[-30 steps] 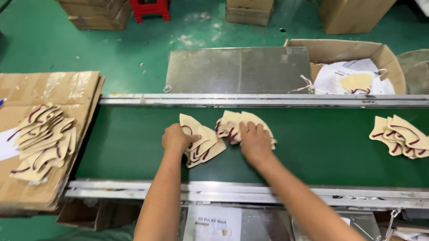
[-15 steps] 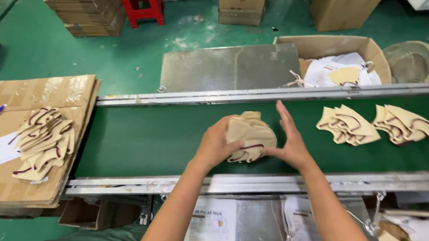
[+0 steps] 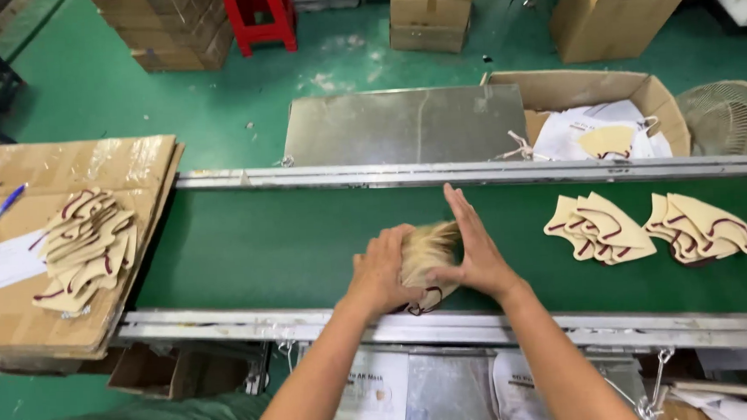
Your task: The person picks up stacks of face masks from a conveyor belt, inserts them into plastic pouches, and stacks the completed packages on the workbench.
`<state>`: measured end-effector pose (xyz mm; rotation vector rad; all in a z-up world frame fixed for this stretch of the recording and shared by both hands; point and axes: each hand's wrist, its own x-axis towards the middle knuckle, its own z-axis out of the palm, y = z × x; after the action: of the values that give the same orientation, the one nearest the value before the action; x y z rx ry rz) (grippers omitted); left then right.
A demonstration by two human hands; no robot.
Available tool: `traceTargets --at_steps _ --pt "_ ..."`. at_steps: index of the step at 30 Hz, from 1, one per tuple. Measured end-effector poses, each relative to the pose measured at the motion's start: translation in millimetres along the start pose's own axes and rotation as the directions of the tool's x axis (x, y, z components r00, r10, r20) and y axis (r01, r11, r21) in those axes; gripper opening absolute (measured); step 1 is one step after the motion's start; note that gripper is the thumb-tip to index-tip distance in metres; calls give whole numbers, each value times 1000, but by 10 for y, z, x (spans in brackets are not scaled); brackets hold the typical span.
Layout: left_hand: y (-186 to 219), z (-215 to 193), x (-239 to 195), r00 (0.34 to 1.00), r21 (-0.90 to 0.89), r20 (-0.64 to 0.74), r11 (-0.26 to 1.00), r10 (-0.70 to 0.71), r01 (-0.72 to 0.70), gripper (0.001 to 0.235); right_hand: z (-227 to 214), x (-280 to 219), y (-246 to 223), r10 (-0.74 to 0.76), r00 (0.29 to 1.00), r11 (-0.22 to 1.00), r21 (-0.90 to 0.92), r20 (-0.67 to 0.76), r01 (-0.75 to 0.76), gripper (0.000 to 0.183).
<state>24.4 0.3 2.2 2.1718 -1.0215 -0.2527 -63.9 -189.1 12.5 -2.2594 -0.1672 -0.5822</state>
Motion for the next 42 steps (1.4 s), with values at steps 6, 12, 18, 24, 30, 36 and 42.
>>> traceTargets --at_steps 6,12,18,24,30,36,42 --pt "54 -79 76 995 57 29 994 -98 97 103 309 -75 48 162 961 966 163 224 -201 128" --pt "-112 -27 74 990 128 57 984 -132 124 90 271 86 -130 4 995 993 116 100 -16 128" --pt "8 -247 17 989 110 75 987 -125 116 71 -145 122 -228 323 893 941 -210 312 -267 52" --pt "-141 -423 -643 977 -705 -206 701 -62 -104 63 -616 -137 -887 -448 858 561 -667 253 490 64" --pt "-385 -311 -1310 898 -646 -194 740 -395 186 45 -256 -868 -288 253 912 346 850 323 -398 36" --pt "485 -252 -1761 949 -446 -184 838 257 -313 91 160 -1328 -1222 231 939 882 -463 255 -91 37" --pt "344 611 -2442 964 -109 217 977 -156 183 91 291 -2134 -1159 329 895 883 239 301 -404 73"
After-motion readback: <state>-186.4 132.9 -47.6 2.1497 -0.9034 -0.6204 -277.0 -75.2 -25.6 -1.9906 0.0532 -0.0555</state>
